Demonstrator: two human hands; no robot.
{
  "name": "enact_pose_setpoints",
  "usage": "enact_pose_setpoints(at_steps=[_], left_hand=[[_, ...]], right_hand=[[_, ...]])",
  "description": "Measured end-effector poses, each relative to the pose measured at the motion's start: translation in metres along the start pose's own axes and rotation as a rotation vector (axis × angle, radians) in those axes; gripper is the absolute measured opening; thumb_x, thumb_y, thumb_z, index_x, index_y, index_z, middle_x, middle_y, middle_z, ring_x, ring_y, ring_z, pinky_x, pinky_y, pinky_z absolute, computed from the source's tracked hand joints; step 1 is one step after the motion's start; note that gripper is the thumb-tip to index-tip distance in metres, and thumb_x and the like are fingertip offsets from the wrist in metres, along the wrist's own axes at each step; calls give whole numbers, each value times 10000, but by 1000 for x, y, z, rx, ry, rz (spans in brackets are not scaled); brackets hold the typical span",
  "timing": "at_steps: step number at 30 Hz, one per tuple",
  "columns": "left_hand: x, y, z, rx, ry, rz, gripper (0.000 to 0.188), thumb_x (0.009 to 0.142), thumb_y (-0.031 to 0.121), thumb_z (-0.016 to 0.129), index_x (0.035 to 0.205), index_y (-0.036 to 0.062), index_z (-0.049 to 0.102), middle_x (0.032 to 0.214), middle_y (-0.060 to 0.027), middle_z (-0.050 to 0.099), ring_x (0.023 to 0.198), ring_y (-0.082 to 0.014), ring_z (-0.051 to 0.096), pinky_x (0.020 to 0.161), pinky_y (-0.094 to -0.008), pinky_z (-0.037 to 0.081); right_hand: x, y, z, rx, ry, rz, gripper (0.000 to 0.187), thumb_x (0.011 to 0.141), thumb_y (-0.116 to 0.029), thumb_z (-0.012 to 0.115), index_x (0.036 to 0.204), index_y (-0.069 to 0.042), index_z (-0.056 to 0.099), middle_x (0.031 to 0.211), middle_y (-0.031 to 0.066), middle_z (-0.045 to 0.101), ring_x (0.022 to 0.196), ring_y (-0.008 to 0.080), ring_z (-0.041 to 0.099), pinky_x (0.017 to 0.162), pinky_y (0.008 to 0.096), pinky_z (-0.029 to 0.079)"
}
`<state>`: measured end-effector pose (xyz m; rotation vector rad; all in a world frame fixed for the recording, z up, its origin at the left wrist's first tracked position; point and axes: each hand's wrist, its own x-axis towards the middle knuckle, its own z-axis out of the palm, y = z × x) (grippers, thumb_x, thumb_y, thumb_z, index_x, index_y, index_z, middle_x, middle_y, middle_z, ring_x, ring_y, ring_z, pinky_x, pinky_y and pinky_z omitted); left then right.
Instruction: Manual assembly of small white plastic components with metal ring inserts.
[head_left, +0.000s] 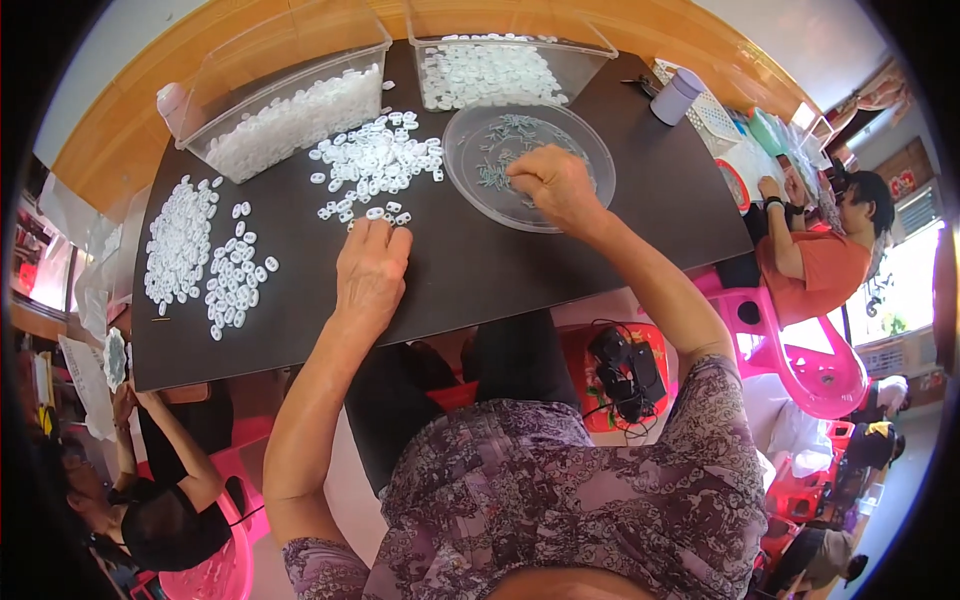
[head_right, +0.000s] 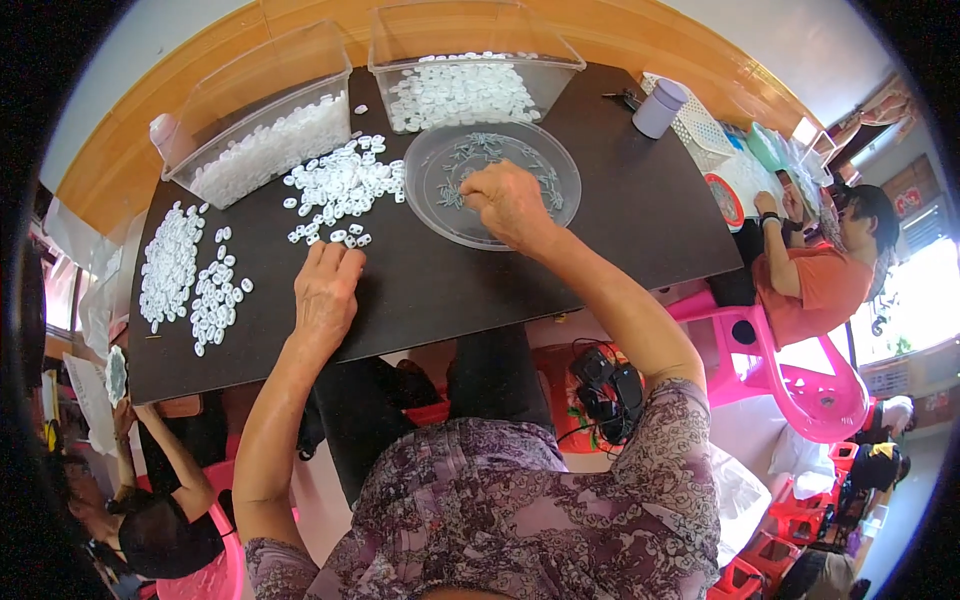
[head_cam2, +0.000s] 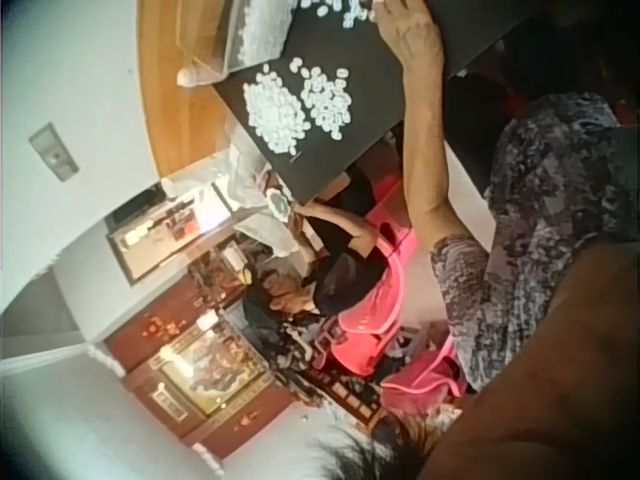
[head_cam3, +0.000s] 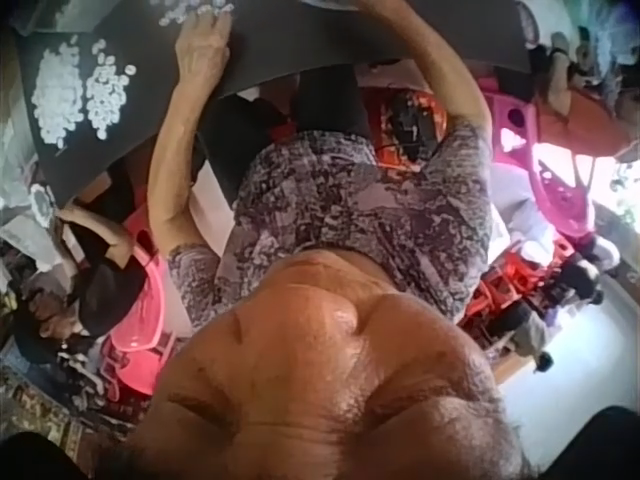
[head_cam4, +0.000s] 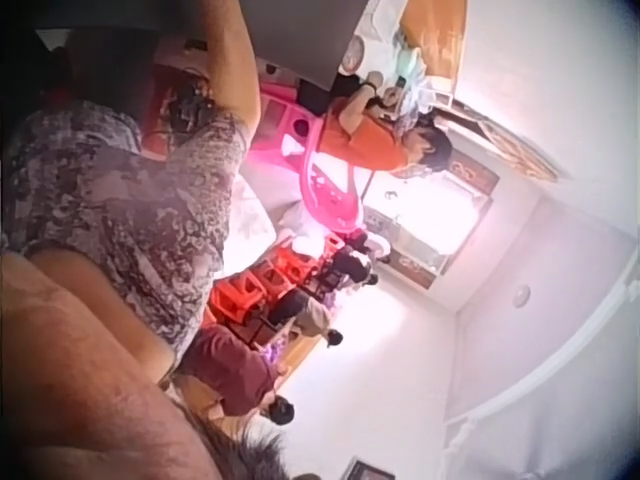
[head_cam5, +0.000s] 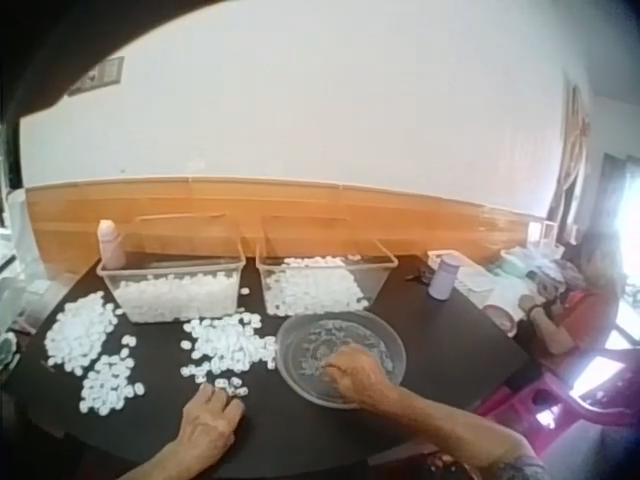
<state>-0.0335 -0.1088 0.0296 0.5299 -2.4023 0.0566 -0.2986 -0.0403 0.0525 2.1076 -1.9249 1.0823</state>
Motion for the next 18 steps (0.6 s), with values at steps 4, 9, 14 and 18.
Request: enact_pose_setpoints(at_steps=[4, 9, 14, 18], left_hand=[[-5, 14, -10, -69, 88, -124, 175, 698, -46, 619, 846, 46, 606, 761, -80, 520, 736, -255, 518, 620, -356, 443], [-16, 28, -20, -182, 177, -197, 196, 652, -33, 639, 818, 60, 590, 736, -78, 514, 694, -250, 515, 572, -347, 442], [-32, 36, -27, -575, 195, -529, 94, 780, -4, 630, 840, 57, 591, 742, -45, 577, 652, -157, 552, 564, -263, 432], [-37, 43, -35, -1098, 128, -928, 34, 844, 37, 605, 875, 50, 598, 755, -10, 596, 647, -84, 542, 567, -208, 418]], right_hand=[[5, 14, 16, -150, -101, -87, 67, 702, -98, 629, 752, -72, 665, 745, 111, 617, 762, 303, 574, 678, 404, 459], [10, 10, 23, -279, -262, -72, 65, 693, -112, 629, 741, -99, 672, 748, 131, 604, 777, 328, 563, 678, 426, 457], [7, 14, 22, -47, -163, -96, 59, 693, -116, 630, 735, -90, 664, 752, 131, 609, 771, 326, 562, 692, 427, 455], [9, 13, 16, -141, -162, -25, 63, 703, -129, 634, 737, -81, 653, 769, 89, 621, 807, 311, 563, 708, 413, 446]])
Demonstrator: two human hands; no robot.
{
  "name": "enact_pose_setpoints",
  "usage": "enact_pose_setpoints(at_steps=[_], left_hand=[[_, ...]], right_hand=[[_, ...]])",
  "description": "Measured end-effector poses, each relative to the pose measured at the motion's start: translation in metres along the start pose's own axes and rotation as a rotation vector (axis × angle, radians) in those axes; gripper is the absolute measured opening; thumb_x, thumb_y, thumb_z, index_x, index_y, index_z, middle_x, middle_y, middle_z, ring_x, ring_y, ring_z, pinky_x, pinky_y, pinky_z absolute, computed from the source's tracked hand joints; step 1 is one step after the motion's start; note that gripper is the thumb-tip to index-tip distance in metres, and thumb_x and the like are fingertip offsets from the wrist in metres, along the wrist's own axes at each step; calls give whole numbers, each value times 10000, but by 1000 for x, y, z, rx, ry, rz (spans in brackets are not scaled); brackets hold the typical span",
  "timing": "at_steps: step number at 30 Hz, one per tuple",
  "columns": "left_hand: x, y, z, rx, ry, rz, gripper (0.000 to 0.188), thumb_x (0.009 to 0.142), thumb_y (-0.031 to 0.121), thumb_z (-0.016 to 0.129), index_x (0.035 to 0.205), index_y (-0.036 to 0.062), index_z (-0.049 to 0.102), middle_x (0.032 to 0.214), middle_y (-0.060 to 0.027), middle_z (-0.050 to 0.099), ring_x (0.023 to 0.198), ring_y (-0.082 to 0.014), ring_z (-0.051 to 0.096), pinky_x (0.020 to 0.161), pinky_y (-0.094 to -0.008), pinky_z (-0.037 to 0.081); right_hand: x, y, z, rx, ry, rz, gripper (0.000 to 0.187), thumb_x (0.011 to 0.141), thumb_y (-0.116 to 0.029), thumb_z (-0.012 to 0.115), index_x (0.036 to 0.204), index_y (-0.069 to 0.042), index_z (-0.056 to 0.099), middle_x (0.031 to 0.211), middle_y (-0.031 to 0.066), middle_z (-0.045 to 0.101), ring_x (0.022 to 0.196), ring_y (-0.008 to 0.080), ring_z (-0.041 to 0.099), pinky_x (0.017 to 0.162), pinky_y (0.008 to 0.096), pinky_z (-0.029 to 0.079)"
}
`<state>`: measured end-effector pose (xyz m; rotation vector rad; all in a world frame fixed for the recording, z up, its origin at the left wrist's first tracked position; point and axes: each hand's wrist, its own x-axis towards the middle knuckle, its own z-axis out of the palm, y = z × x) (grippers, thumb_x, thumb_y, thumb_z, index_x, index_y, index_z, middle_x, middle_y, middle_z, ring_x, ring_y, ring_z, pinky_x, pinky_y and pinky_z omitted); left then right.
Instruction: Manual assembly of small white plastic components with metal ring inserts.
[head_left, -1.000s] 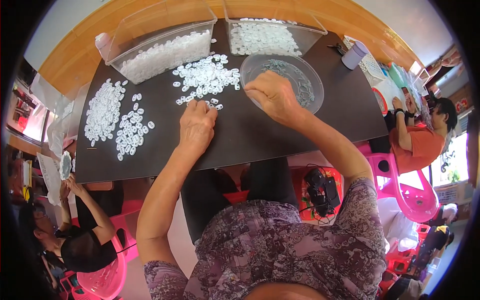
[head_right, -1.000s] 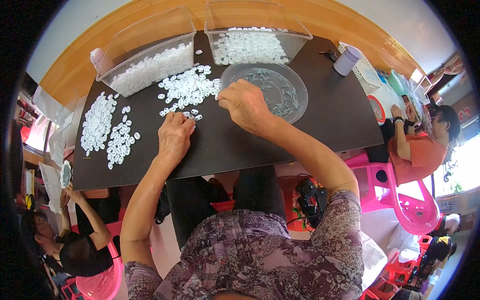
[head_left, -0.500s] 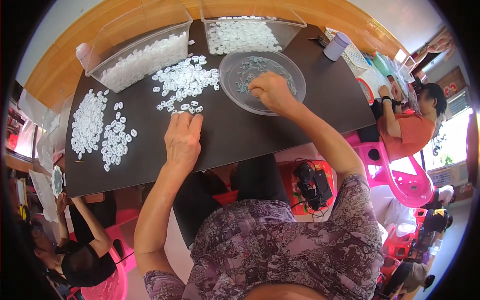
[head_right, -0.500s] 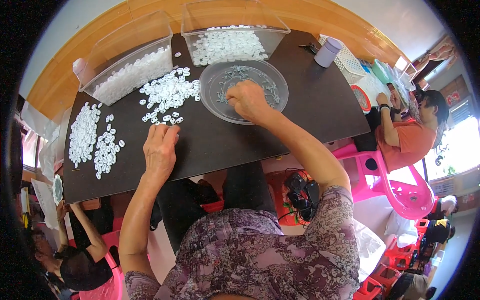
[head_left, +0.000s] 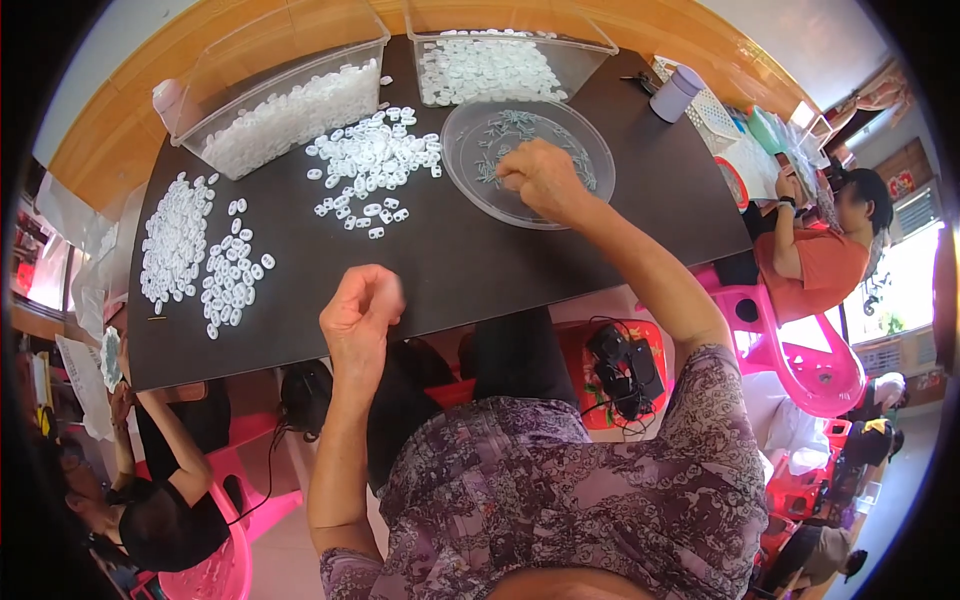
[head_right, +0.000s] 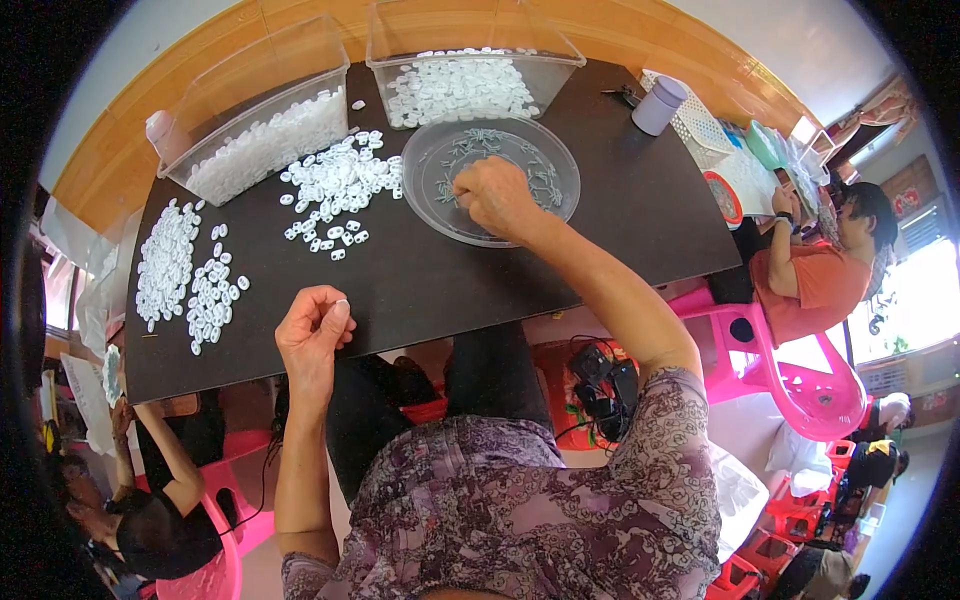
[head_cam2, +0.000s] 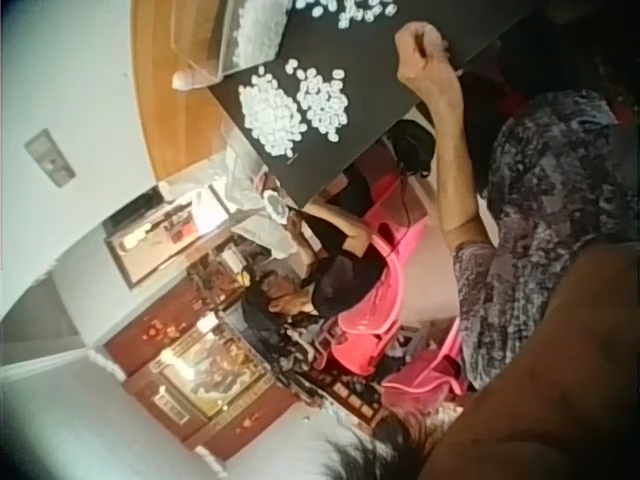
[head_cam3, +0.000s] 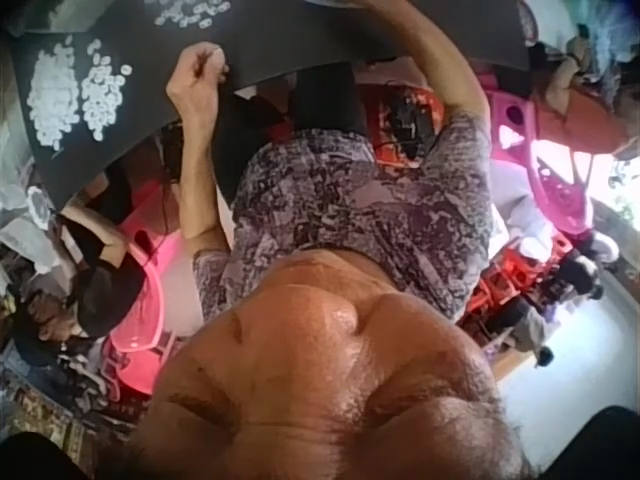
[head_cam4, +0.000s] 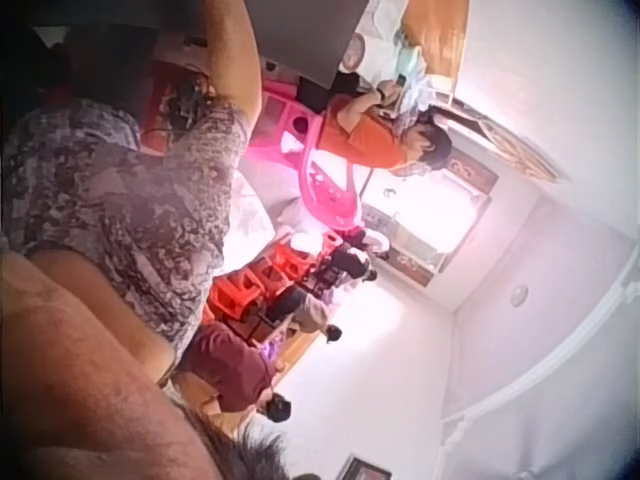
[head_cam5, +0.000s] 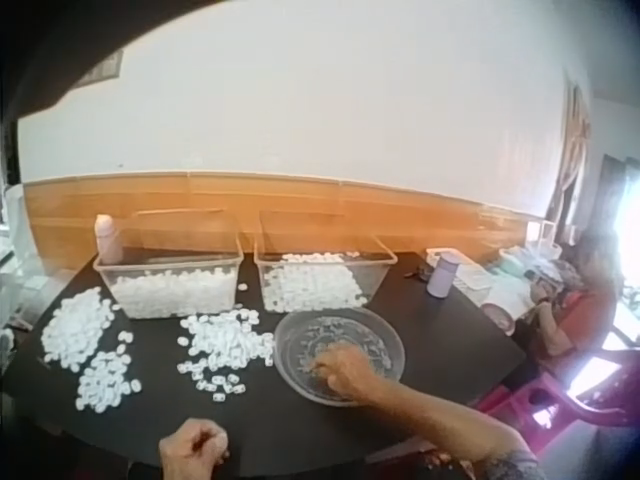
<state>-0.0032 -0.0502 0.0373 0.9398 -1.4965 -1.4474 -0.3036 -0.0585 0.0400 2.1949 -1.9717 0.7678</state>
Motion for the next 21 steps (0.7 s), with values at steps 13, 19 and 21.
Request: enact_pose_setpoints(at_steps=[13, 19, 21], left_hand=[[-12, -2, 8, -345, 2, -65, 134, 839, 71, 637, 946, -4, 611, 762, -42, 603, 638, -87, 540, 567, -204, 448], [-17, -5, 4, -304, 26, -52, 129, 845, 81, 633, 942, -4, 625, 745, -29, 592, 630, -84, 530, 558, -202, 438], [-18, -3, 4, -307, 29, -53, 130, 847, 87, 634, 941, -3, 627, 741, -25, 588, 628, -84, 528, 557, -201, 436]], right_hand=[[6, -9, 17, -183, -98, -108, 64, 667, -52, 582, 671, 5, 609, 776, 190, 611, 789, 363, 575, 665, 454, 476], [4, -2, 17, -155, -131, -117, 61, 679, -51, 556, 677, -1, 590, 758, 181, 604, 774, 367, 568, 671, 456, 470], [3, -3, 17, -158, -113, -145, 47, 687, -56, 551, 677, -19, 579, 733, 164, 599, 752, 361, 564, 657, 449, 463]])
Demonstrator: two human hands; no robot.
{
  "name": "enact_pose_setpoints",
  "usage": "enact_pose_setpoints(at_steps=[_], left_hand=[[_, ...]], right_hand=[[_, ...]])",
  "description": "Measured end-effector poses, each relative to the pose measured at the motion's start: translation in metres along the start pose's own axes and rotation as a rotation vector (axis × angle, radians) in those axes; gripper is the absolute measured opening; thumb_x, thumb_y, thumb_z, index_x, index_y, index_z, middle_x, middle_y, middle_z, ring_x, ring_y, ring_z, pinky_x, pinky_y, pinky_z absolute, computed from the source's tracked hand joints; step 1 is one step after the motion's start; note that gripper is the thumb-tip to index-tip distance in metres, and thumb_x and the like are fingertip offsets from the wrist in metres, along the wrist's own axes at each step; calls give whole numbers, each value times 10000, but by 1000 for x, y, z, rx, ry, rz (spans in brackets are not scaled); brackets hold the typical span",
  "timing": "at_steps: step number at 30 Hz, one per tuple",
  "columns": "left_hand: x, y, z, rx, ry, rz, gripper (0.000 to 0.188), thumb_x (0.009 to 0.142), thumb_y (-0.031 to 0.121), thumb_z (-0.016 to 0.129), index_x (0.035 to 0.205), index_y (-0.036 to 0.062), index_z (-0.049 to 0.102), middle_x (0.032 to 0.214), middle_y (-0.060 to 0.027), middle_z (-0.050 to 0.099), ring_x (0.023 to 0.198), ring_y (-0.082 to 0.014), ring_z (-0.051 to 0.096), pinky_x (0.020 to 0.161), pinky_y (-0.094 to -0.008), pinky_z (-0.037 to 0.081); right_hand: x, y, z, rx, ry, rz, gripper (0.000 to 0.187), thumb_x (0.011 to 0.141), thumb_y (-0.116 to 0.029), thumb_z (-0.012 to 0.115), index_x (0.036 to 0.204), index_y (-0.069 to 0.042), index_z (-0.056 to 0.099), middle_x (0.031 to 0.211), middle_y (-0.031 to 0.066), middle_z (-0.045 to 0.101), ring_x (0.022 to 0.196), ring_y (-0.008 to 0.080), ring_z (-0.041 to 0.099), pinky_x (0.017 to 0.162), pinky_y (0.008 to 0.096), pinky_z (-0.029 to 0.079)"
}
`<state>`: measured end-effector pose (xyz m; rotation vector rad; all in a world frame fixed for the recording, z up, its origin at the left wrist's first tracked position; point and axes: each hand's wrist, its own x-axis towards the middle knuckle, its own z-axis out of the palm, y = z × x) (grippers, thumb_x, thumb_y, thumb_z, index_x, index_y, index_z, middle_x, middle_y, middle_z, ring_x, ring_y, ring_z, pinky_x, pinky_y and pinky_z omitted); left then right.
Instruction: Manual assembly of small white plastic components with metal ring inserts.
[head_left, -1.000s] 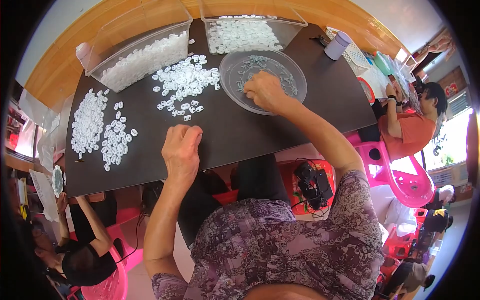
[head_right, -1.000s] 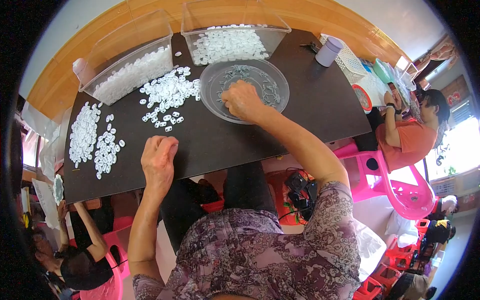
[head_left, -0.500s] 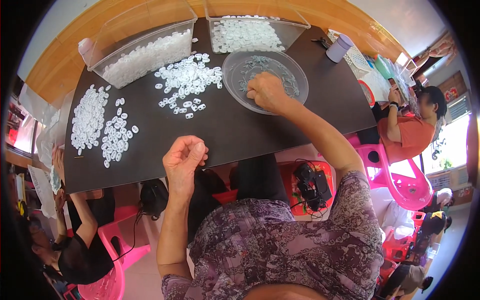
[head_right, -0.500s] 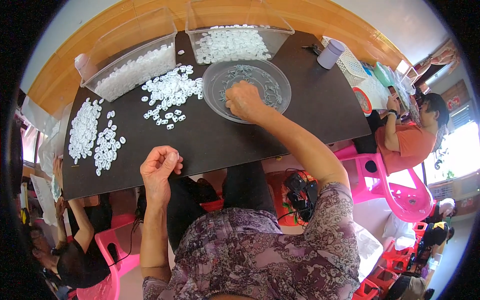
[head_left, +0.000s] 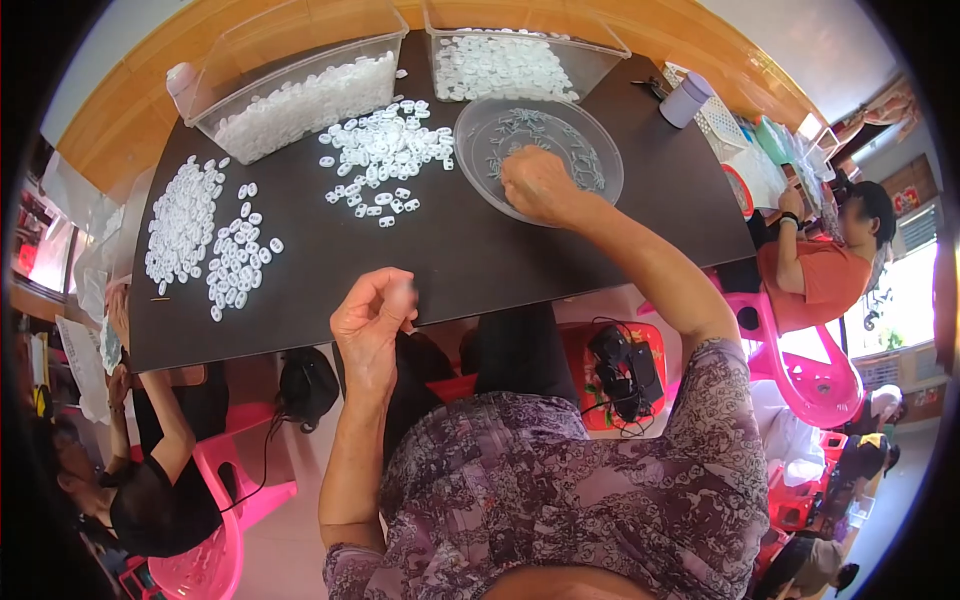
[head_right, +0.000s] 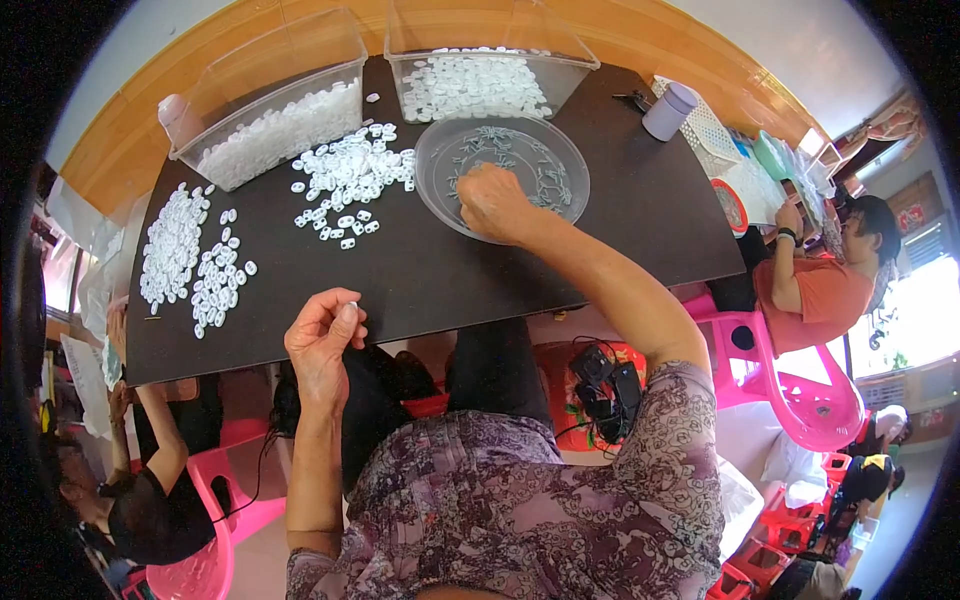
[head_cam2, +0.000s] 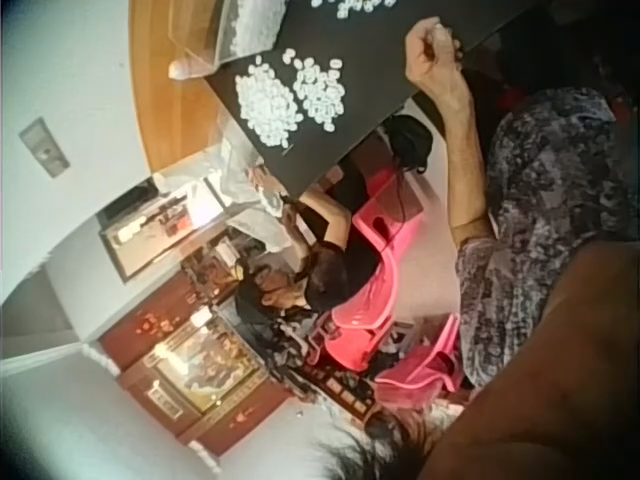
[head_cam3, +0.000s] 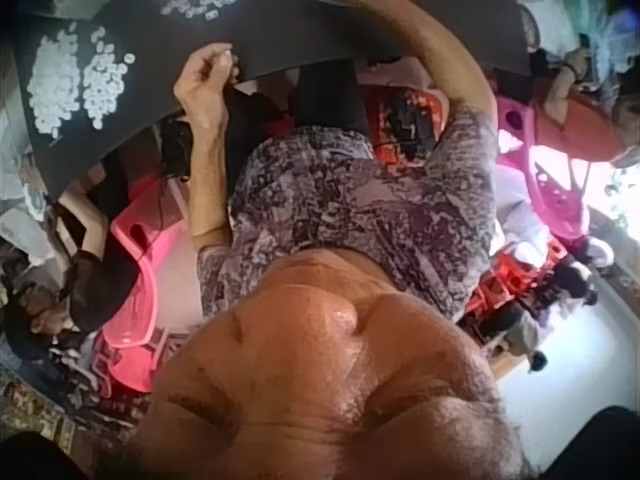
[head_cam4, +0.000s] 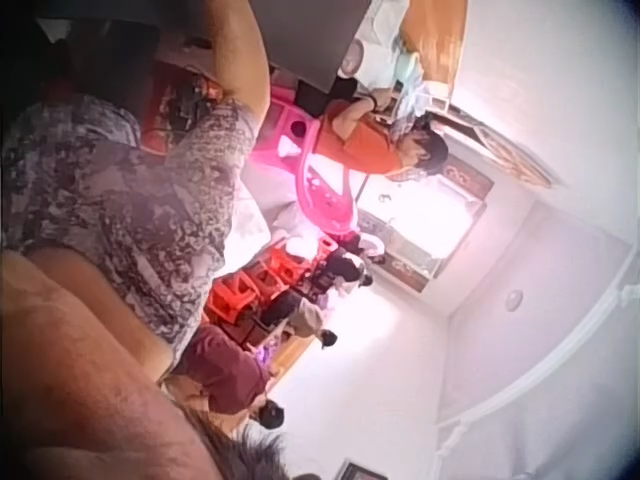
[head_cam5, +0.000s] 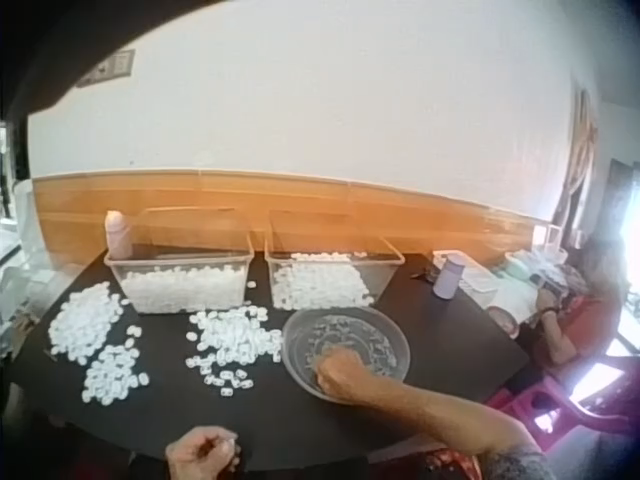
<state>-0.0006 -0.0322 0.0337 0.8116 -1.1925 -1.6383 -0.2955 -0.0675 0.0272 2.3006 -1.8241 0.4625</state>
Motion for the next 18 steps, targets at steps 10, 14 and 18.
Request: enact_pose_setpoints(at_steps=[10, 14, 18], left_hand=[[-2, -4, -5, -44, 42, 50, 147, 836, 54, 638, 970, -4, 627, 752, -3, 568, 619, -64, 511, 530, -186, 415], [-5, -1, -3, -69, 83, 52, 119, 833, 47, 638, 933, -15, 621, 742, -1, 557, 609, -66, 506, 525, -189, 417], [-6, -4, -9, -92, 59, 63, 106, 838, 53, 635, 921, -10, 616, 750, -8, 560, 605, -70, 511, 522, -189, 418]], right_hand=[[4, -1, -11, -68, -131, -50, 86, 663, -65, 554, 668, 17, 580, 756, 201, 600, 784, 382, 567, 687, 461, 471], [10, -4, -12, -66, -177, -57, 117, 654, -71, 541, 650, 37, 586, 746, 238, 606, 769, 409, 582, 681, 478, 483], [13, -7, -15, -102, -246, -28, 123, 652, -76, 534, 627, 38, 574, 725, 248, 600, 761, 412, 583, 673, 481, 476]])
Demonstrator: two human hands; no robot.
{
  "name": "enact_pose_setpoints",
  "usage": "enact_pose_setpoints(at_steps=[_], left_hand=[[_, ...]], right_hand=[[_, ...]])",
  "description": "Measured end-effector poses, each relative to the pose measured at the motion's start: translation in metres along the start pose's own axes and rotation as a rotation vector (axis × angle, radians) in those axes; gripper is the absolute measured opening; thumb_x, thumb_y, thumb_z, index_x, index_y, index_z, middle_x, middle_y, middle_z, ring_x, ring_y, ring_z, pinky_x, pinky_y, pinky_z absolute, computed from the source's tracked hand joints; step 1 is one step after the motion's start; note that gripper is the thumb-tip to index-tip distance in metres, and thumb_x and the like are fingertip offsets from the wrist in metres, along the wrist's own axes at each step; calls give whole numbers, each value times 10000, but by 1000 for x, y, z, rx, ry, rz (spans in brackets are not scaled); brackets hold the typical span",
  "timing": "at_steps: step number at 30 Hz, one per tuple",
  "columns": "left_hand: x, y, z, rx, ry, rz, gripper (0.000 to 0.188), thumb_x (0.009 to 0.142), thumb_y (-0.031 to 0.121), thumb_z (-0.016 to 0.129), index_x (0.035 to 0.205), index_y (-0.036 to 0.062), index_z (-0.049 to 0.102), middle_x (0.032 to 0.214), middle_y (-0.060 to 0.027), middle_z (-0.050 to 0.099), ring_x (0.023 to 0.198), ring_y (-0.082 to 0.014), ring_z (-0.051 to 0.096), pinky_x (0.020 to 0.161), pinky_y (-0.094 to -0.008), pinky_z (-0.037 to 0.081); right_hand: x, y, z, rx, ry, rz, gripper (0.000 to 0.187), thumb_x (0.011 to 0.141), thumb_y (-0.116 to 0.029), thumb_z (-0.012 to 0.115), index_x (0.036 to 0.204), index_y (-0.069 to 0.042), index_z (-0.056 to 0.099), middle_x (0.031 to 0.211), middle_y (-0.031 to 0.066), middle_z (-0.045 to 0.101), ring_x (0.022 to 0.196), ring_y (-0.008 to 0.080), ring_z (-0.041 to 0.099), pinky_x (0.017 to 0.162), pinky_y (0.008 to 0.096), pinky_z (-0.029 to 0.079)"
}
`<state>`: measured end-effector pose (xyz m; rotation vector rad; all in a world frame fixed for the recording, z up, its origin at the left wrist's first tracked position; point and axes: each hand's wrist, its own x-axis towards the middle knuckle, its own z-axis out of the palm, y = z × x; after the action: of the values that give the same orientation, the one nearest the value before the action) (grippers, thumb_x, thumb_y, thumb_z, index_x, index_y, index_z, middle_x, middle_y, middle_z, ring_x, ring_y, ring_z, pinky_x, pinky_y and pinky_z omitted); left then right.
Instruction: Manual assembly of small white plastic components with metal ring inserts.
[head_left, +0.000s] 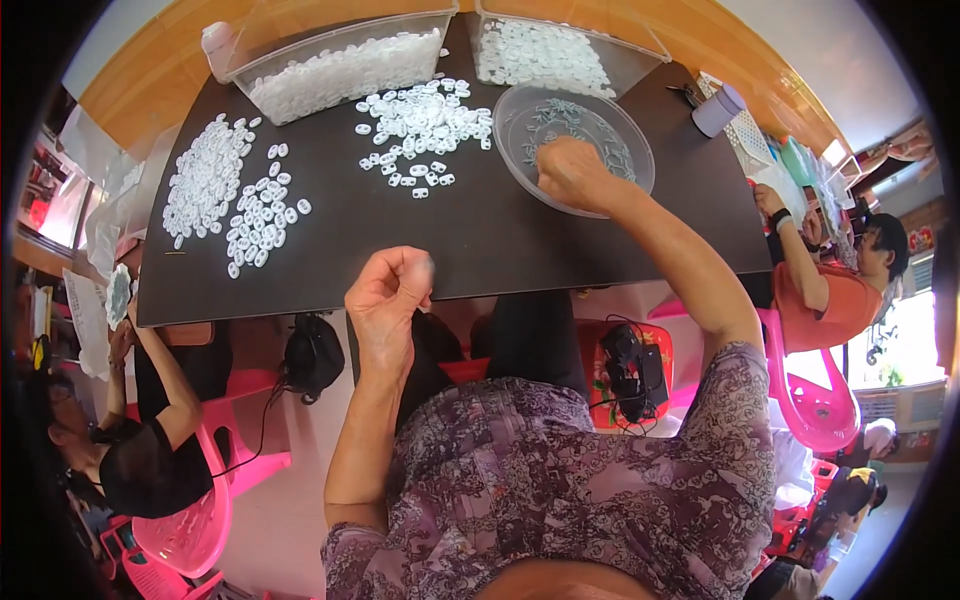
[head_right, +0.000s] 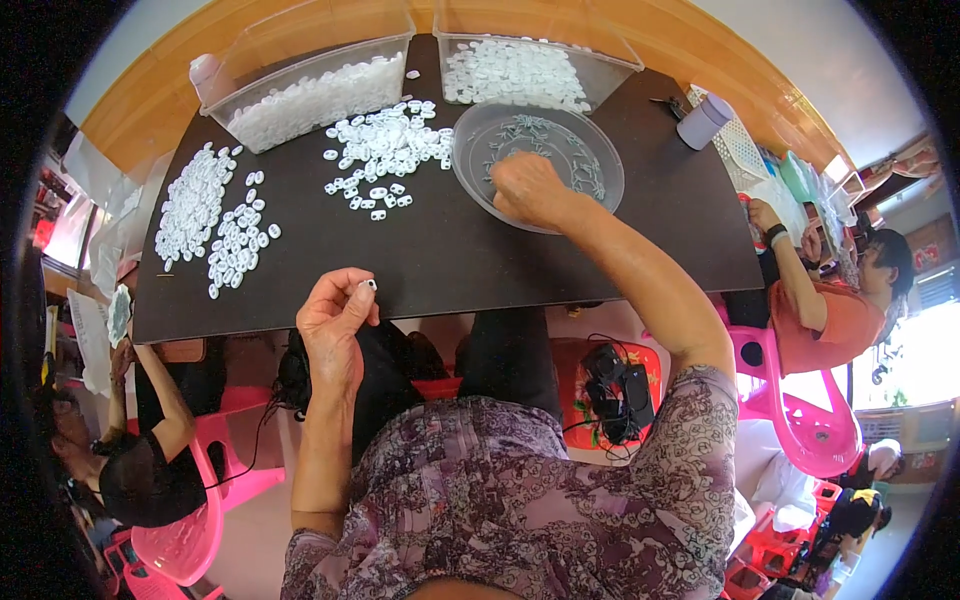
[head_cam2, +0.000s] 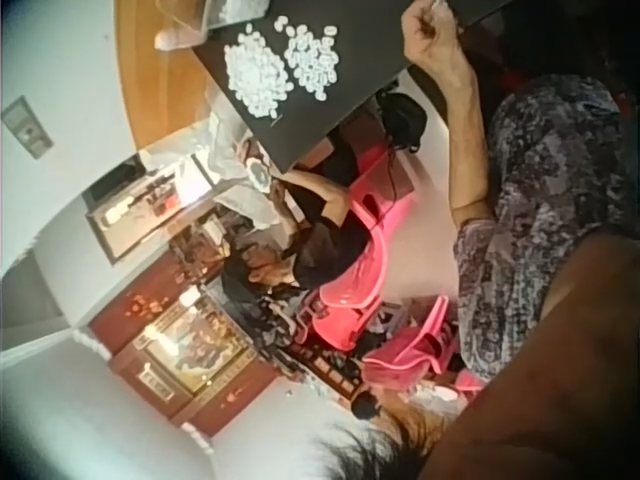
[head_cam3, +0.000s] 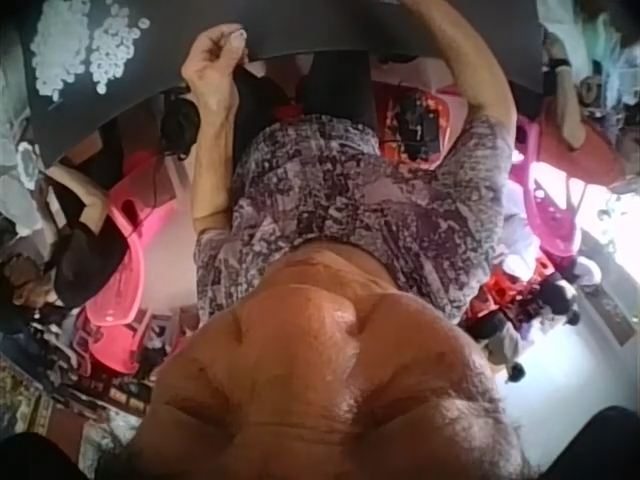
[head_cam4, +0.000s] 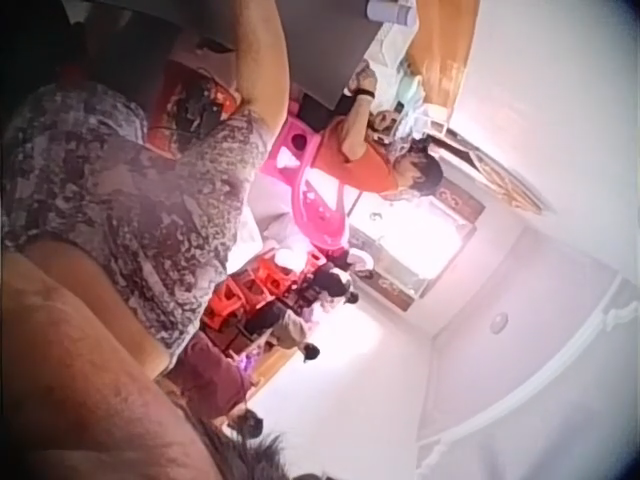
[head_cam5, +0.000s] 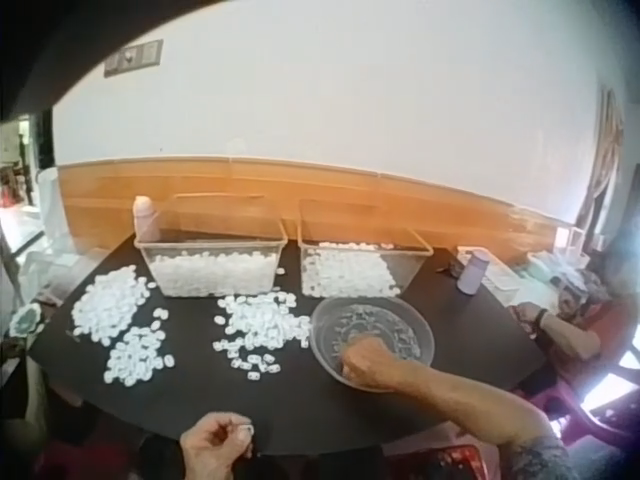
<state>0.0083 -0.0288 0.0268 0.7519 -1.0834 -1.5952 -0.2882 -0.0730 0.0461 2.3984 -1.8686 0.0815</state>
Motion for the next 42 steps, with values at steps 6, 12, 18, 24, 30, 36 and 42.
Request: enact_pose_setpoints(at_steps=[6, 12, 18, 24, 30, 36, 42], left_hand=[[-2, 5, 1, -113, 14, -67, 127, 846, 62, 630, 941, -17, 603, 772, -40, 584, 620, -89, 538, 517, -199, 434], [-5, 4, 1, -55, -7, -32, 130, 848, 53, 623, 959, -13, 609, 781, -64, 600, 623, -100, 550, 518, -206, 447], [-10, 0, 1, -77, 54, -64, 221, 831, 60, 644, 1025, -38, 598, 763, -56, 586, 626, -101, 540, 528, -211, 436], [-18, 4, 3, -128, 74, -66, 194, 833, 43, 641, 1005, -42, 613, 792, -52, 608, 638, -84, 547, 543, -197, 449], [-23, 1, -1, -46, 52, -33, 167, 838, 63, 636, 972, -37, 627, 793, -32, 600, 652, -84, 535, 551, -197, 424], [-26, -5, -3, 34, 62, 50, 151, 844, 75, 635, 958, -24, 632, 785, -14, 594, 646, -55, 508, 550, -178, 402], [-28, -6, -5, 173, 63, 129, 142, 846, 71, 634, 942, -33, 643, 790, 3, 539, 652, -50, 484, 558, -171, 384]], right_hand=[[-13, -8, -22, 204, 93, 131, 69, 722, -73, 537, 736, -5, 542, 709, 193, 576, 693, 378, 558, 625, 433, 439], [-27, -54, -46, 553, 319, 76, 58, 773, -51, 587, 824, -27, 572, 754, 103, 567, 678, 200, 536, 625, 307, 435], [-31, -114, -32, 978, 240, -43, 93, 770, -11, 629, 859, -37, 629, 800, 4, 575, 705, 71, 511, 614, 221, 404], [-29, -146, -15, 1425, 116, 127, 100, 776, -28, 629, 873, -5, 624, 737, -9, 582, 652, 36, 514, 580, 206, 435], [-32, -153, -13, 1425, 132, 159, 137, 783, -47, 643, 893, 25, 603, 731, -1, 587, 660, 34, 522, 591, 196, 449], [-36, -156, -17, 1386, 53, 181, 165, 804, -8, 640, 959, 16, 590, 847, 24, 614, 780, 57, 571, 685, 201, 470], [-35, -159, -18, 1336, 20, 188, 163, 801, -24, 643, 951, 17, 593, 835, 16, 615, 758, 51, 564, 664, 197, 460]])
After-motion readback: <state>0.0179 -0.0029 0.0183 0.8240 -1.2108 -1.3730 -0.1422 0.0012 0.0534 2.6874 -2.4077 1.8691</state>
